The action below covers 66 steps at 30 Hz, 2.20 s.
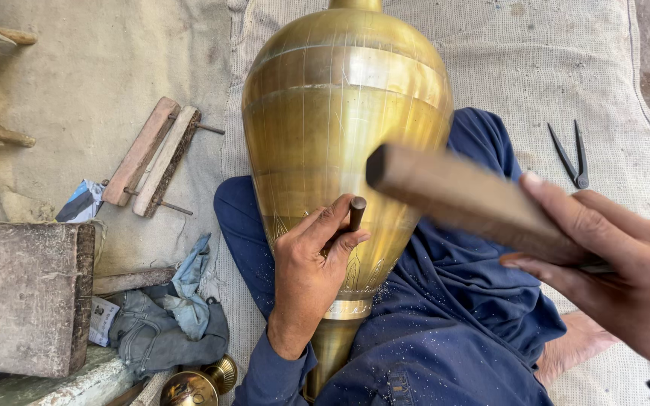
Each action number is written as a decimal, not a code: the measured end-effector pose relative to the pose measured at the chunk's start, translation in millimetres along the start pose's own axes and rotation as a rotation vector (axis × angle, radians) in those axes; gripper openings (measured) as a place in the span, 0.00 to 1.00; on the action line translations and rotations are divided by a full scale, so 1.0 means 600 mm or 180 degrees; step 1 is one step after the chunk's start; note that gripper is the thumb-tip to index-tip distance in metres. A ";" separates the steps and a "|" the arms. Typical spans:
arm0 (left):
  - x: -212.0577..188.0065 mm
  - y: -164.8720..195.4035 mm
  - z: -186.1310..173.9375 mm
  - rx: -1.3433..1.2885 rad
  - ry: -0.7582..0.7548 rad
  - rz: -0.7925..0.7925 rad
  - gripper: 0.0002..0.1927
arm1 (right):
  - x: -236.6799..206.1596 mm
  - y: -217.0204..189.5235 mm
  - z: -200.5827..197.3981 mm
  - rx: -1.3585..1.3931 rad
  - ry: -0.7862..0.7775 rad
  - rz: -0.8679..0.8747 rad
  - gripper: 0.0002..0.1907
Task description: The person sits on the floor and uses a chisel and hammer to engrave a floral pattern onto a large brass vessel. They repeatedly tap the chisel to create fine lines and details on the metal surface.
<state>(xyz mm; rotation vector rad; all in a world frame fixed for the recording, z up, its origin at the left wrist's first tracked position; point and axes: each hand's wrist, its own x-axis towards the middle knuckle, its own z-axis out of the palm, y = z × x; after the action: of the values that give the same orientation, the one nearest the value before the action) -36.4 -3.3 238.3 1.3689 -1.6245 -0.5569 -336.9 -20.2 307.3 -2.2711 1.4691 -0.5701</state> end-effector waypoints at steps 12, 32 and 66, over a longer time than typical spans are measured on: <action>-0.003 0.002 -0.006 0.0007 -0.0060 0.0094 0.25 | -0.014 -0.008 0.004 0.0121 -0.0265 -0.0163 0.43; -0.018 -0.009 -0.012 0.0043 -0.0302 0.0328 0.29 | -0.034 -0.014 0.031 0.0237 -0.0092 0.0493 0.41; 0.115 -0.019 -0.070 -0.0128 -0.1578 0.0783 0.28 | -0.067 0.050 0.220 0.0828 0.0346 0.1134 0.50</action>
<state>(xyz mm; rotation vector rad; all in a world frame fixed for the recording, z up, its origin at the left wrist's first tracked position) 7.2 -62.2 273.6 1.0263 -2.1281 -0.8185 -305.8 17.4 174.8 -1.7544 1.6906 -0.7321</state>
